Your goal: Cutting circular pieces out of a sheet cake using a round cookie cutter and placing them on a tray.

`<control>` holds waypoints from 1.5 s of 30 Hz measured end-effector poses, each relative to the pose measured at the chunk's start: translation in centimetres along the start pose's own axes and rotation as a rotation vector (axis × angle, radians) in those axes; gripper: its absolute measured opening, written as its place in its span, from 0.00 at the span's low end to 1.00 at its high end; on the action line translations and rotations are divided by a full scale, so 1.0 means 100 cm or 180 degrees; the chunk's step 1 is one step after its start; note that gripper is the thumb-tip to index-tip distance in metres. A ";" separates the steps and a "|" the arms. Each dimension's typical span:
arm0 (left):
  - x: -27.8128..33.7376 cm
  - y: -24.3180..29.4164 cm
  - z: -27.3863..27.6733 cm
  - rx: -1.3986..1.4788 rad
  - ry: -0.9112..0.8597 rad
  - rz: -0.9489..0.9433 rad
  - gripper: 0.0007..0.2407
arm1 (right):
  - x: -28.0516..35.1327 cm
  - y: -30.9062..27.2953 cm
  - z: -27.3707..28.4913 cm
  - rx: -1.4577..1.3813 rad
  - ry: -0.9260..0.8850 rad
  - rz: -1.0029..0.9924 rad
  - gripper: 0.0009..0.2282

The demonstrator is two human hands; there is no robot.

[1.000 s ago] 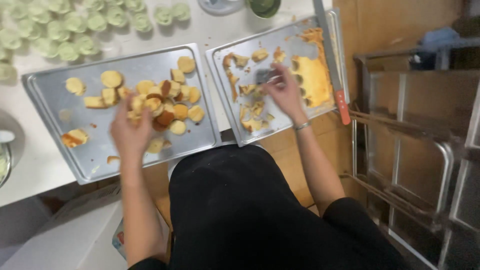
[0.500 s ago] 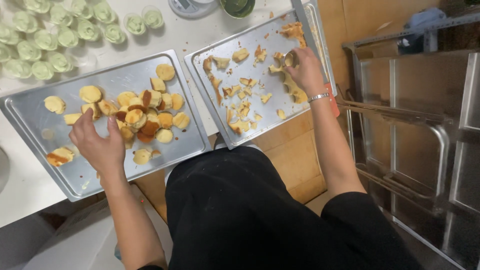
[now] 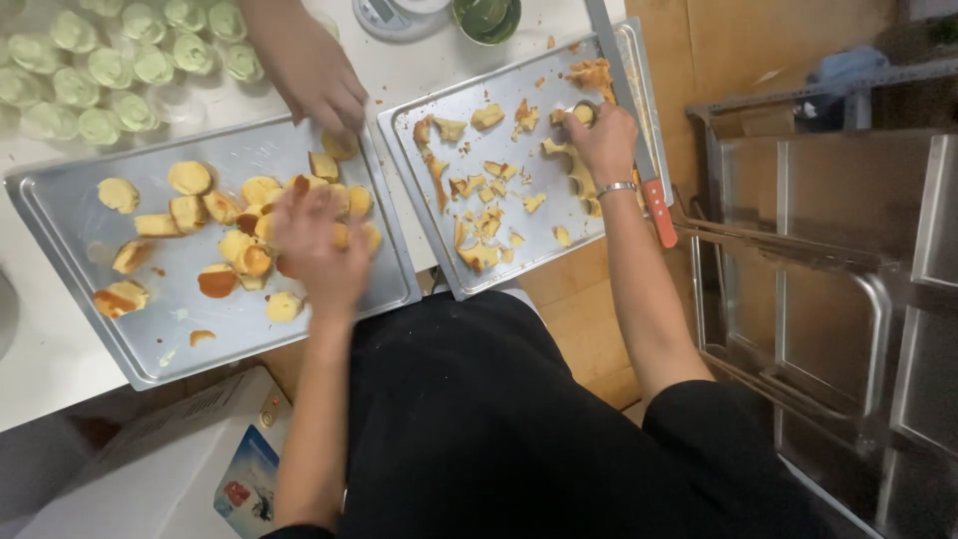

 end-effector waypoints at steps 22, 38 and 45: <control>0.021 -0.044 -0.091 0.2718 -0.1522 0.2194 0.21 | 0.071 0.049 0.057 -0.1633 -0.0049 -0.0520 0.25; 0.024 -0.129 0.053 -0.0268 -0.0165 0.1078 0.21 | 0.023 0.037 0.031 -0.0462 -0.0236 0.0599 0.21; 0.012 -0.115 0.050 -0.0241 0.0045 0.1050 0.21 | 0.014 0.035 0.018 -0.0313 -0.0477 0.0688 0.22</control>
Point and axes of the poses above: each hand's wrist, its own x-axis away from the middle knuckle, its own z-axis out of the back of the hand, y = z × x, the point moved 9 cm from there along -x, towards the middle knuckle, and after that the axes turned 2 degrees about -z, right-handed, at the moved point
